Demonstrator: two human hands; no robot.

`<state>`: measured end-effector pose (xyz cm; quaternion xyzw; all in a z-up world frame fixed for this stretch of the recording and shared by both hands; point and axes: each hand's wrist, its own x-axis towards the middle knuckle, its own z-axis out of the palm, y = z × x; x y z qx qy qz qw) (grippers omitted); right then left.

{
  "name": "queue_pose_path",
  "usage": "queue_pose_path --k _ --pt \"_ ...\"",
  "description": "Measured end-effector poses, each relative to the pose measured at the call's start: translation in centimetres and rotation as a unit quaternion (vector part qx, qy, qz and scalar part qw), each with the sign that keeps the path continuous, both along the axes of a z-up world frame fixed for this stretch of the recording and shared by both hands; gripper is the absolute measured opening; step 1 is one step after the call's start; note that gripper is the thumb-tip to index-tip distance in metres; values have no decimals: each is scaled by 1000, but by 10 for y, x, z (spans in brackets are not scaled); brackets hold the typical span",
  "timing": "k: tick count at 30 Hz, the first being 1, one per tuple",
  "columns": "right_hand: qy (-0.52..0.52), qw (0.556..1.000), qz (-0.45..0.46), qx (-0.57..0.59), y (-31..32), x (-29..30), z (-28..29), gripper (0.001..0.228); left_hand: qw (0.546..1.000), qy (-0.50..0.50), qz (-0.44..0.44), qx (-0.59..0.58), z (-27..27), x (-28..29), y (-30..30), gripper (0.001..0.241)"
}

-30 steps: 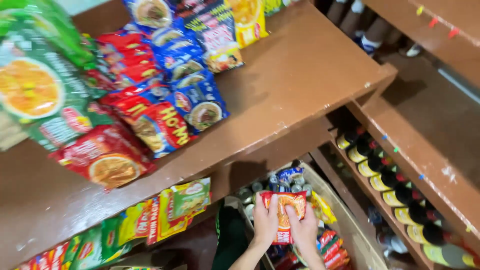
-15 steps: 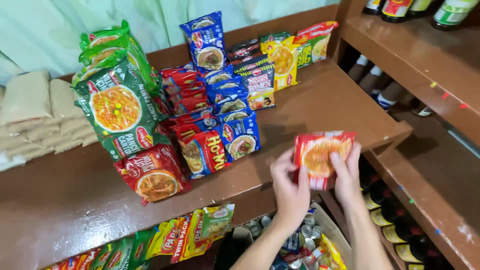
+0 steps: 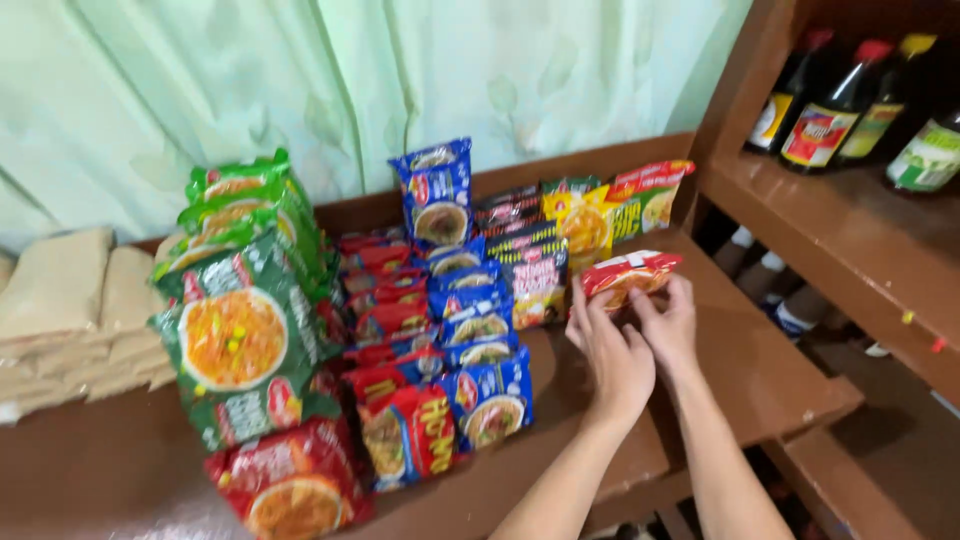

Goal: Organizing and stocking instant noodle packets and canned goods on a shelf from a cardboard box.

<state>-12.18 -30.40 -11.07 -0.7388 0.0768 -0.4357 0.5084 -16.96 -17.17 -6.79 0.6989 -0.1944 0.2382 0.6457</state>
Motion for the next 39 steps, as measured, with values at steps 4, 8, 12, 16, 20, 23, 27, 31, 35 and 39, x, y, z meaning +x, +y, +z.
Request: queue_pose_path --k 4,8,12,16,20,23,27,31,35,39 --pt "2 999 -3 -38 -26 51 -20 34 998 34 3 -45 -16 34 -29 68" --pt "29 1000 7 -2 -42 96 -29 33 997 46 0 -62 -16 54 -42 73" --pt "59 998 18 29 -32 107 -15 33 998 47 2 -39 -26 62 -45 73" --pt "39 999 8 -3 -15 95 -10 47 998 44 -9 -47 -37 59 -36 72" --pt "-24 987 -49 -150 8 72 13 41 999 21 -19 -28 -36 52 -30 74" --pt "-35 957 -84 -277 14 65 14 40 999 18 -33 -13 -39 47 -25 75" --pt "-21 965 -76 -252 18 64 20 39 999 16 -42 -4 -39 48 -23 74" --pt "-13 962 -47 -270 13 68 15 43 999 16 -43 2 -41 49 -26 73" --pt "3 962 -40 -269 11 69 12 48 999 17 -41 4 -38 48 -26 71" --pt "24 966 -23 -255 6 65 11 57 998 22 -51 0 -33 49 -23 70"
